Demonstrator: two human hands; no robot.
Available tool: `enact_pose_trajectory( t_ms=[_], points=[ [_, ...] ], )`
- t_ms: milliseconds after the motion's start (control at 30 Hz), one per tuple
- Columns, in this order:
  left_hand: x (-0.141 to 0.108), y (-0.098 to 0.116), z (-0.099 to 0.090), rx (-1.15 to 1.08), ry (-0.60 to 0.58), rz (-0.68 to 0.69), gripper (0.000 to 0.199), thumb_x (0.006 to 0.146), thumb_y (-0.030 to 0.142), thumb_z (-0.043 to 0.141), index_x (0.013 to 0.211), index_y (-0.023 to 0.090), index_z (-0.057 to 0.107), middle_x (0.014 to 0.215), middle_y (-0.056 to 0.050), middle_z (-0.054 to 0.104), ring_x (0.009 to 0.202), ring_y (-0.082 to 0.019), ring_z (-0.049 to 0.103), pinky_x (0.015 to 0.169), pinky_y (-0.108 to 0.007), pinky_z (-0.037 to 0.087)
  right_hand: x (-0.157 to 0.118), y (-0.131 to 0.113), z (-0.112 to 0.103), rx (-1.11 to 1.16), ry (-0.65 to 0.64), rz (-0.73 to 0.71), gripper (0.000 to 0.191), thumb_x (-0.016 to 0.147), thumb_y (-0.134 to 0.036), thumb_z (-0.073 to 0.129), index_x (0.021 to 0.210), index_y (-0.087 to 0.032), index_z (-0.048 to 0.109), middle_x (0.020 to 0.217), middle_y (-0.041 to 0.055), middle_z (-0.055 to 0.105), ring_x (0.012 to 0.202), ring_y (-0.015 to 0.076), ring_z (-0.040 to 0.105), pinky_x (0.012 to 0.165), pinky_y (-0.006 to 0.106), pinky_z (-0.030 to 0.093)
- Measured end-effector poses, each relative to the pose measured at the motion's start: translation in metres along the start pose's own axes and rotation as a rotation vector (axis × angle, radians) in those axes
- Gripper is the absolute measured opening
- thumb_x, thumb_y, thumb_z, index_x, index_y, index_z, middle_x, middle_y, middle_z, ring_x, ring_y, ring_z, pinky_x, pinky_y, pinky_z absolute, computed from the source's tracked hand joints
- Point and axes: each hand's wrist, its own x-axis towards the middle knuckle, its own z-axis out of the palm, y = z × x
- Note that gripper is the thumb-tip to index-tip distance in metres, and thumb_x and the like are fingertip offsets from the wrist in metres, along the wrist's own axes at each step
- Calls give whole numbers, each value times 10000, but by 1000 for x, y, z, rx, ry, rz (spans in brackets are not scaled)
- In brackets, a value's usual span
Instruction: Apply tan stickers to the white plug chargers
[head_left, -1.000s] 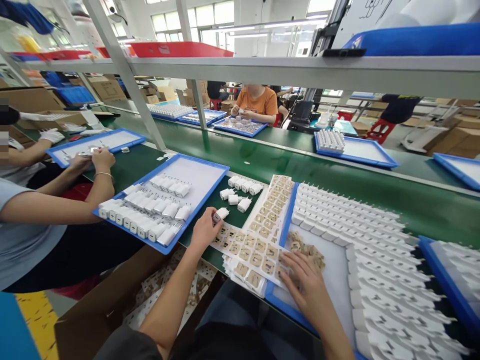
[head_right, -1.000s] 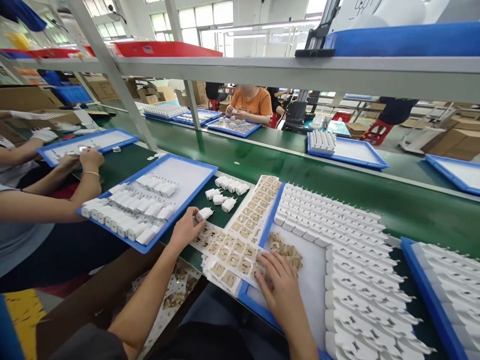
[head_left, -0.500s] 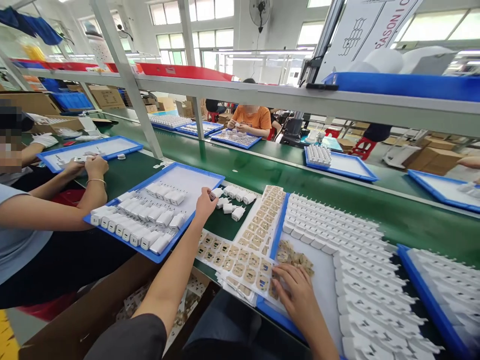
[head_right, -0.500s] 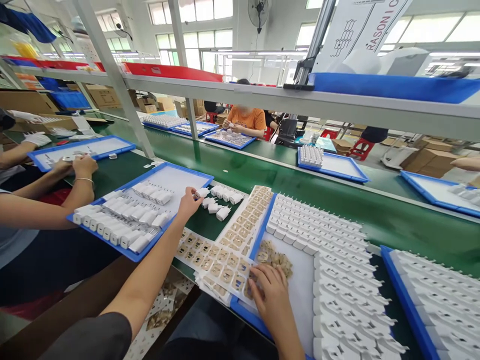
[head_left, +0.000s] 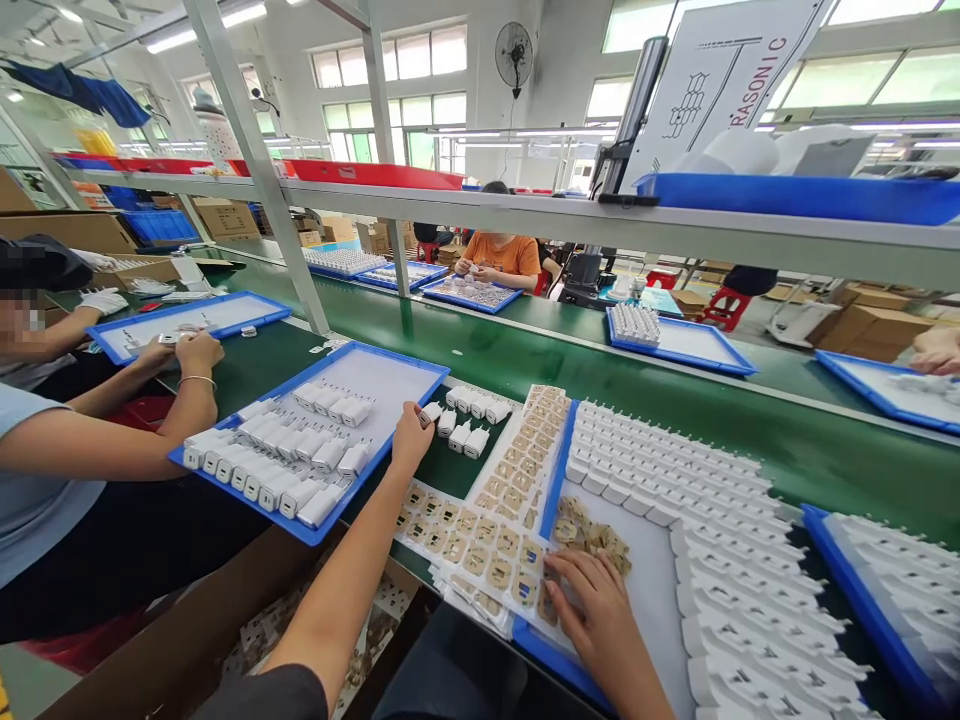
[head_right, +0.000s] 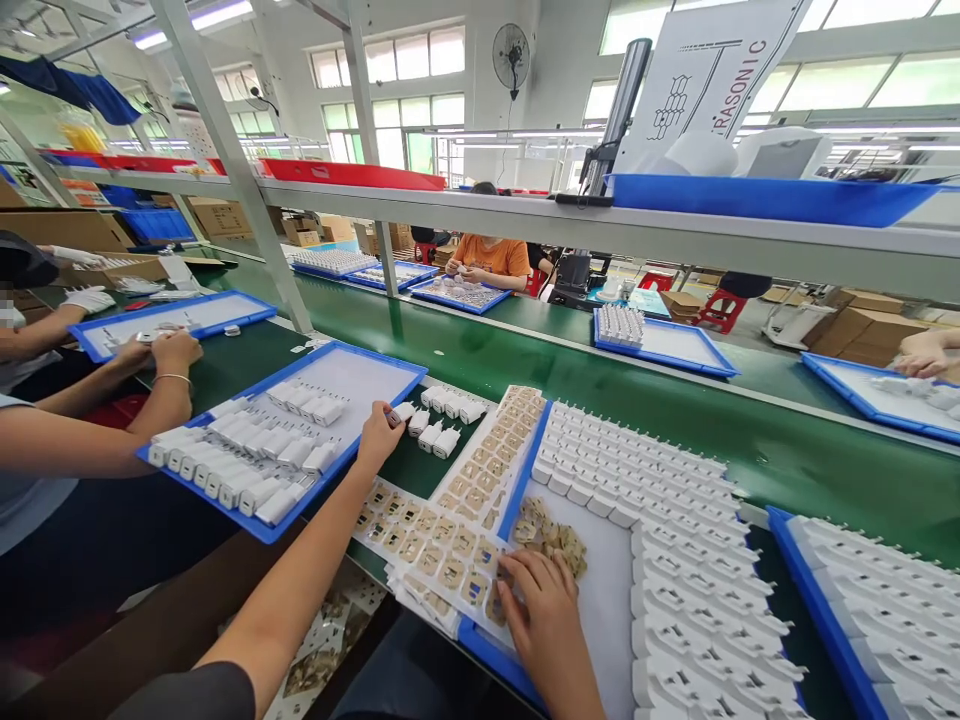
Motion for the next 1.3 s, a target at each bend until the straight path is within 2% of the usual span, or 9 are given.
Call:
enact_pose_trajectory(
  t_ms=[200, 300, 400, 467, 600, 800, 900, 1033, 1300],
  points=[
    [-8, 6, -15, 60, -111, 60, 382, 757, 124, 694, 1085, 174, 506, 1128, -153, 688, 1088, -323, 680, 880, -371, 510, -2, 11, 9, -83, 133, -47, 281, 973, -359, 548, 1209, -287, 682, 1204, 46, 754, 1090, 264, 716, 955, 452, 545],
    [-27, 15, -31, 41, -123, 127, 332, 864, 212, 617, 1176, 152, 521, 1254, -203, 649, 1178, -350, 646, 941, -424, 508, -2, 18, 15, -167, 237, -58, 328, 973, -366, 529, 1255, -256, 655, 1222, 65, 751, 1116, 293, 702, 921, 462, 540],
    [-61, 28, -37, -18, -209, 278, 285, 946, 326, 551, 1200, 200, 577, 1289, -130, 670, 1234, -297, 629, 1034, -397, 489, -2, 20, 21, -255, 277, -44, 333, 971, -353, 506, 1258, -259, 645, 1215, 58, 758, 1147, 337, 684, 920, 516, 504],
    [-86, 38, -32, -74, -318, 392, 262, 940, 376, 577, 1160, 246, 635, 1263, -66, 703, 1211, -260, 648, 1037, -351, 500, -2, 18, 23, -274, 272, -30, 323, 967, -335, 502, 1252, -275, 642, 1208, 41, 763, 1176, 353, 668, 950, 550, 468],
    [-125, 56, -14, -233, -497, 579, 244, 920, 317, 599, 1139, 233, 666, 1258, -78, 706, 1214, -264, 639, 1072, -386, 484, 0, 12, 17, -210, 249, -23, 296, 958, -298, 510, 1214, -299, 657, 1144, 18, 781, 1157, 329, 676, 988, 547, 441],
    [-142, 73, 3, -281, -670, 822, 315, 857, 248, 727, 1164, 202, 676, 1268, -94, 694, 1299, -268, 566, 1163, -407, 411, 4, 9, 5, -123, 229, -29, 270, 964, -321, 553, 1207, -300, 669, 1131, 15, 779, 1098, 279, 705, 964, 487, 484],
    [-145, 69, 13, -220, -682, 886, 424, 799, 255, 803, 1197, 181, 680, 1299, -118, 678, 1332, -297, 540, 1202, -453, 368, 3, 10, 10, -157, 240, -55, 315, 941, -353, 584, 1244, -305, 656, 1187, 10, 773, 1161, 315, 684, 982, 518, 469],
    [-148, 55, 28, -213, -635, 839, 451, 816, 321, 801, 1236, 214, 679, 1473, -138, 560, 1469, -342, 399, 1227, -519, 331, 4, 11, 14, -146, 239, -59, 277, 931, -349, 602, 1196, -312, 673, 1125, 6, 788, 1129, 322, 697, 973, 530, 478],
    [-147, 58, 22, -244, -605, 854, 367, 881, 346, 729, 1216, 201, 692, 1437, -145, 602, 1473, -345, 405, 1228, -560, 311, 12, -17, -18, 231, 192, 117, 258, 1002, -216, 505, 1197, -269, 665, 1081, 63, 760, 1009, 226, 723, 877, 397, 593]
  ],
)
